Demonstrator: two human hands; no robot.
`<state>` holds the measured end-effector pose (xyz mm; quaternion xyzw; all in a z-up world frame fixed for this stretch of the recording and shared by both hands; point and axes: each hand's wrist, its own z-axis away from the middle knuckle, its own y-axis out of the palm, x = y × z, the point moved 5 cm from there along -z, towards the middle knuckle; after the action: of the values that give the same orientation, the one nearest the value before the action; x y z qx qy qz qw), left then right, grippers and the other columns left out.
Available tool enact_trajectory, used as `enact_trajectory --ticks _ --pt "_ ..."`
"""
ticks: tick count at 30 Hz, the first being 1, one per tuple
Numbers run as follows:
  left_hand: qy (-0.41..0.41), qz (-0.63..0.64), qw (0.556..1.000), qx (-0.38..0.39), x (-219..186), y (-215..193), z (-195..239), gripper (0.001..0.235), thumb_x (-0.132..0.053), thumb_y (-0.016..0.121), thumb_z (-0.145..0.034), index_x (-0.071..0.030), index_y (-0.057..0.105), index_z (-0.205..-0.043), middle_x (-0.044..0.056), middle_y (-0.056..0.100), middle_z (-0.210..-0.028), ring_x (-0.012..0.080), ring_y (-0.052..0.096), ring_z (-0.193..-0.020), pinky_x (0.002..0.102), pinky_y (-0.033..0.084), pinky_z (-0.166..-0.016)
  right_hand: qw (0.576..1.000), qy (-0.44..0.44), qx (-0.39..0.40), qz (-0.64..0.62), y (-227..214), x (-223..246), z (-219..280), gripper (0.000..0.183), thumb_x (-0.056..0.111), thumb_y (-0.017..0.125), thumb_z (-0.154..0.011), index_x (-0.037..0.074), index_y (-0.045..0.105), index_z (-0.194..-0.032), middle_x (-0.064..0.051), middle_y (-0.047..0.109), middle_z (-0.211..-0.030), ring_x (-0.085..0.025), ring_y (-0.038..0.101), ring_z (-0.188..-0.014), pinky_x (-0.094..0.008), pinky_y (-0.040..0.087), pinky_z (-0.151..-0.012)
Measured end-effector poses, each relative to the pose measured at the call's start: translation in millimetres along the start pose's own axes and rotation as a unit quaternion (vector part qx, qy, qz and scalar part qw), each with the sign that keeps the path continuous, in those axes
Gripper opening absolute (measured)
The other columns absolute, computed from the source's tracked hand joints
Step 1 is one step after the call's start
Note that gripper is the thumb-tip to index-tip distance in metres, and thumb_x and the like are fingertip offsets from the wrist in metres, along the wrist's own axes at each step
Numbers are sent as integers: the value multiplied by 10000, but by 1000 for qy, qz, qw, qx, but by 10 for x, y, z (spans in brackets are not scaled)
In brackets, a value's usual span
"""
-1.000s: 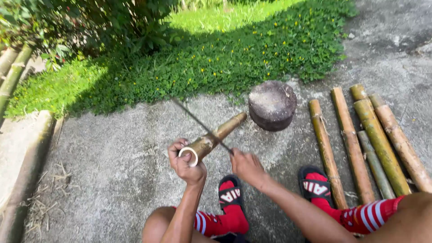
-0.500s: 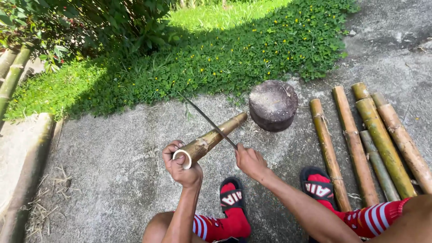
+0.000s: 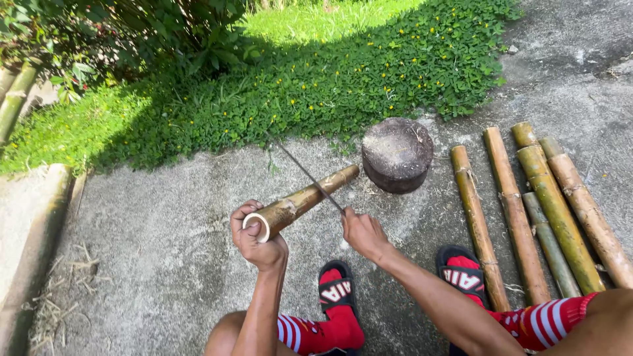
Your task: Scraping the outer layer of a bamboo pole with a machete.
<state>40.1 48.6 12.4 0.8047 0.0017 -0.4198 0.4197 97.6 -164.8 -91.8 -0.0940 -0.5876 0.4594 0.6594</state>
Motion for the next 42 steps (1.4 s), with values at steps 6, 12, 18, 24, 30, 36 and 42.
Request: enact_trajectory --ticks 6,12,18,24,30,36,42 --pt "19 -25 999 1 23 -42 -7 326 -123 471 -748 51 596 -994 216 601 -1039 315 621 -1013 504 526 -1014 993 -74 -89 -22 285 -305 -257 238 142 437 -1023 -39 586 -1065 -249 697 -677 -397 720 -530 -513 591 -482" --pt "5 -33 999 -3 76 -49 -64 336 -140 474 -739 55 594 -985 214 611 -1039 309 620 -980 504 528 -984 987 -15 -159 36 330 -977 -611 244 212 499 -1034 -1 617 -1010 -342 680 -764 -557 675 -742 -655 554 -682" --pt "27 -52 998 24 56 -5 -59 325 -154 485 -753 53 590 -981 217 604 -1015 307 611 -980 470 503 -1003 987 -120 -99 -34 86 34 -7 220 168 489 -1006 -33 568 -1046 -267 709 -748 -448 727 -599 -538 601 -532" --pt "11 -30 999 10 32 -108 -40 314 -150 511 -741 50 588 -971 213 594 -1027 308 603 -1016 482 500 -1033 998 -17 -48 -23 276 -337 -280 227 151 413 -1045 -11 573 -1061 -234 711 -712 -392 746 -587 -513 606 -519" --pt "38 -65 997 -9 81 -161 -63 274 -143 519 -788 42 593 -977 205 598 -1009 319 621 -997 494 537 -992 995 5 -81 64 434 -1200 -720 285 197 428 -1036 -33 577 -1114 -294 687 -807 -488 725 -805 -589 583 -725" --pt "-14 -36 999 24 44 410 -287 351 -171 517 -722 71 616 -955 239 631 -972 338 641 -940 503 559 -908 990 74 -107 46 -28 -956 -400 294 242 460 -1037 13 600 -1157 -323 679 -780 -512 684 -787 -591 550 -758" --pt "48 -19 989 136 -477 1197 -361 420 -205 533 -724 128 670 -941 281 648 -961 352 620 -879 443 527 -897 970 8 -243 13 -379 -1356 67 229 213 538 -1020 54 659 -1131 -209 682 -641 -343 668 -606 -509 547 -632"
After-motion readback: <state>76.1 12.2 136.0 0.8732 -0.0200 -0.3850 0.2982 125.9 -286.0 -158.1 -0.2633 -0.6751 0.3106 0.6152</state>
